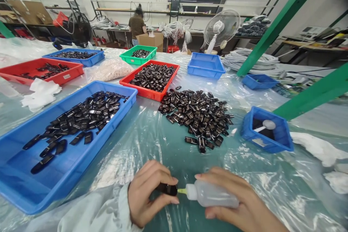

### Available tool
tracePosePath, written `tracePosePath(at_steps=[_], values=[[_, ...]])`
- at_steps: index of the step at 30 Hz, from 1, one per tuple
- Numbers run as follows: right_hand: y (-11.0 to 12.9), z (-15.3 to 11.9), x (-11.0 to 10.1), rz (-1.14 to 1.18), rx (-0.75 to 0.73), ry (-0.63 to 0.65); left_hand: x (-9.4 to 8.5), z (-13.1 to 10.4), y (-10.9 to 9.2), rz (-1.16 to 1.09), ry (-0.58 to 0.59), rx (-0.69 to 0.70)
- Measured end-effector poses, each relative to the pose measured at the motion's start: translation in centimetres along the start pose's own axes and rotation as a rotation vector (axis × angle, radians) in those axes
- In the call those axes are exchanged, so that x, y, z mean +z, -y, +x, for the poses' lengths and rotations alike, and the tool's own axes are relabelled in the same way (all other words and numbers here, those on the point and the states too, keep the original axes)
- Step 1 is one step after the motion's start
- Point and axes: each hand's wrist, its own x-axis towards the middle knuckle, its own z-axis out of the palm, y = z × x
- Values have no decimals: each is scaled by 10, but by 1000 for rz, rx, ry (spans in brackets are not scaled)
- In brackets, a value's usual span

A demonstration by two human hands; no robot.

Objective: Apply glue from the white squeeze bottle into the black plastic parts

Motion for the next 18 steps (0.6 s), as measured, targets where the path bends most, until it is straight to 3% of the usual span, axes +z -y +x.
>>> tracePosePath(at_steps=[18], values=[[-5, -4, 7, 45, 45, 45, -2, -1, -2, -15, -10, -26]])
